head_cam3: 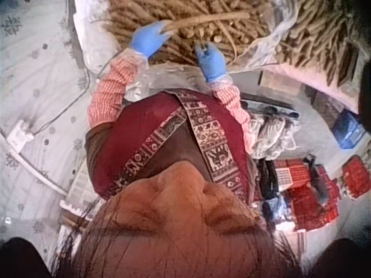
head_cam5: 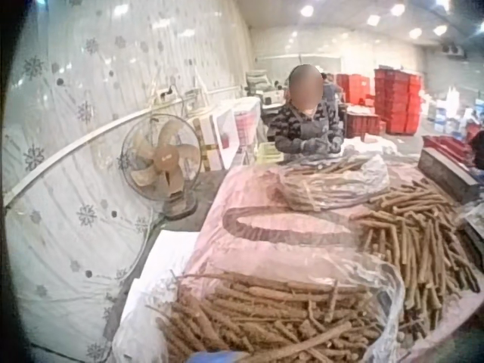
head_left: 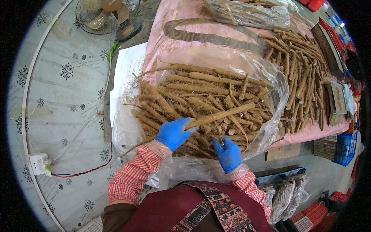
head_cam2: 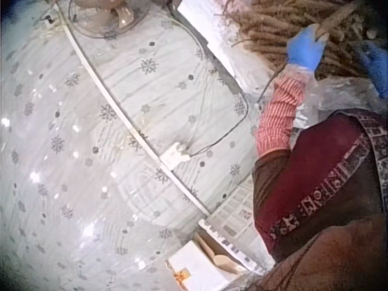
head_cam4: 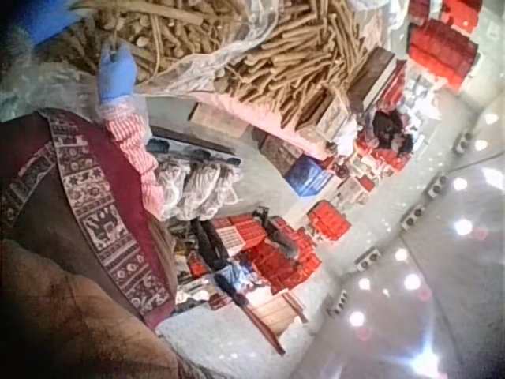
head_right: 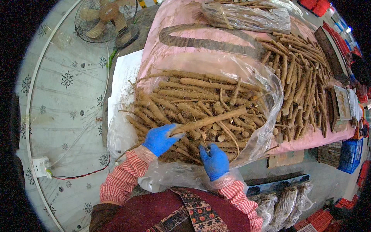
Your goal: The person trims the ends of long root vegetables using a small knife. They pick up each root, cut off the tips, and place the trimmed pieces into a white basket. The process is repeated continuously throughout the clip.
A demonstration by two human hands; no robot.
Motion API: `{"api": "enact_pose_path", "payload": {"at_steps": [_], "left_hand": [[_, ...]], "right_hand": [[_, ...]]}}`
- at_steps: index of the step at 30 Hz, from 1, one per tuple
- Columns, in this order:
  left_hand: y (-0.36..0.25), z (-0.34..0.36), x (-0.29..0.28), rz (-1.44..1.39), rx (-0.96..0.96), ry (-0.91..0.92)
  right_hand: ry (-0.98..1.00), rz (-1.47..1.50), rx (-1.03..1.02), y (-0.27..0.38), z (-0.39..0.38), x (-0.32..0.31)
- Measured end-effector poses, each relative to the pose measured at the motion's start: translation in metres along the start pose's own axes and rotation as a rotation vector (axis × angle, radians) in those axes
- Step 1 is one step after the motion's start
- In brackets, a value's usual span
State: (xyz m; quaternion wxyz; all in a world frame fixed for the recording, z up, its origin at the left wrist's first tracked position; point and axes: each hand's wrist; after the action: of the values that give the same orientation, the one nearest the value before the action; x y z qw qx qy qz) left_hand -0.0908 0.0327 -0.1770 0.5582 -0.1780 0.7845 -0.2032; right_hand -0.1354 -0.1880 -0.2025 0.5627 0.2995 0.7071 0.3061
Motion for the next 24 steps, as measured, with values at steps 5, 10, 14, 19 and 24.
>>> {"api": "enact_pose_path", "payload": {"at_steps": [5, 10, 14, 19, 24], "left_hand": [[-0.004, 0.001, 0.000, 0.014, -0.034, 0.049], [0.005, -0.003, 0.008, -0.006, 0.052, -0.033], [0.007, -0.005, 0.006, -0.025, 0.076, -0.042], [0.008, -0.007, 0.005, -0.046, 0.043, -0.040], [-0.002, -0.004, 0.000, 0.057, 0.003, 0.031]], "right_hand": [[0.063, -0.032, 0.021, 0.002, 0.002, 0.013], [0.071, 0.023, 0.028, 0.007, 0.000, 0.019], [0.074, 0.051, 0.028, 0.006, -0.001, 0.024], [0.092, 0.026, 0.052, 0.006, -0.003, 0.026], [0.149, 0.053, 0.071, 0.012, -0.004, 0.023]]}}
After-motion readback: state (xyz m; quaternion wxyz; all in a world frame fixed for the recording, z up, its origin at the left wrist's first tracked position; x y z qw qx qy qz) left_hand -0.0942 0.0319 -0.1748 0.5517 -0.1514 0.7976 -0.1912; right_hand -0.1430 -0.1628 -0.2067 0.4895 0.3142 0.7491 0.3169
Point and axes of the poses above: each hand's wrist, its own z-axis towards the middle knuckle, its own x-axis out of the palm, y = z × x, and after that the axes turned 5 degrees about -x, right-handed
